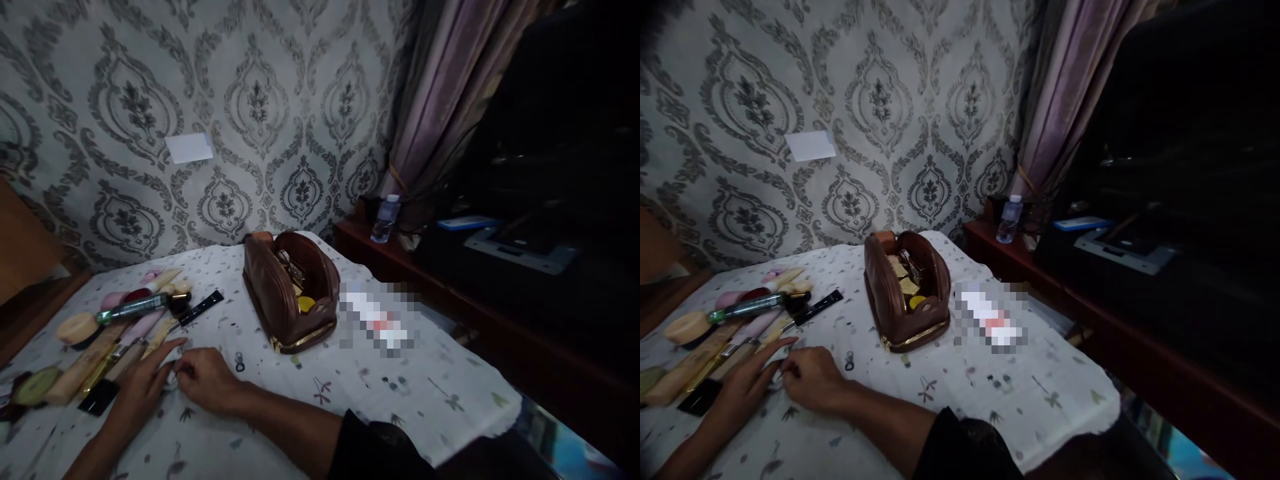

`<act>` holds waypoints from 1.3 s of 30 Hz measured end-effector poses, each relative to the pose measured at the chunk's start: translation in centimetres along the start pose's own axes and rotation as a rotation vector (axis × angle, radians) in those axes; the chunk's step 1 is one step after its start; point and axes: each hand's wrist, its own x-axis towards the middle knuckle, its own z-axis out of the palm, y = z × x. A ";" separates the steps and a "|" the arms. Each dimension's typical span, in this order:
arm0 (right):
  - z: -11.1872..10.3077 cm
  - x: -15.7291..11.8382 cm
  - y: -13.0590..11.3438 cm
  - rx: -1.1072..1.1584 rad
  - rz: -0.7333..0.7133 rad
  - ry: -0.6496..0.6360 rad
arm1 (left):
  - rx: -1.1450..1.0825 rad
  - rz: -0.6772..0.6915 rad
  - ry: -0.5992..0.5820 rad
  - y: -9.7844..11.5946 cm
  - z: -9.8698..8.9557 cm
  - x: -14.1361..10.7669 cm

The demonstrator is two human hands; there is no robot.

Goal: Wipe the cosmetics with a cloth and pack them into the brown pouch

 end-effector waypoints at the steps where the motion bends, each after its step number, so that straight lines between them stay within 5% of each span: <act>1: 0.0 0.0 0.0 0.005 0.002 -0.003 | 0.002 -0.002 -0.002 0.1 -0.1 0.1; 14: -0.3 0.0 0.3 0.139 -0.016 0.005 | -0.135 -0.105 -0.046 1.0 0.2 0.3; 19: -0.2 0.2 0.8 0.165 -0.031 0.000 | -0.232 -0.047 -0.059 1.7 -0.2 0.5; 39: -0.9 0.4 -0.4 0.179 -0.007 -0.082 | -0.001 -0.080 -0.005 3.7 -2.3 0.5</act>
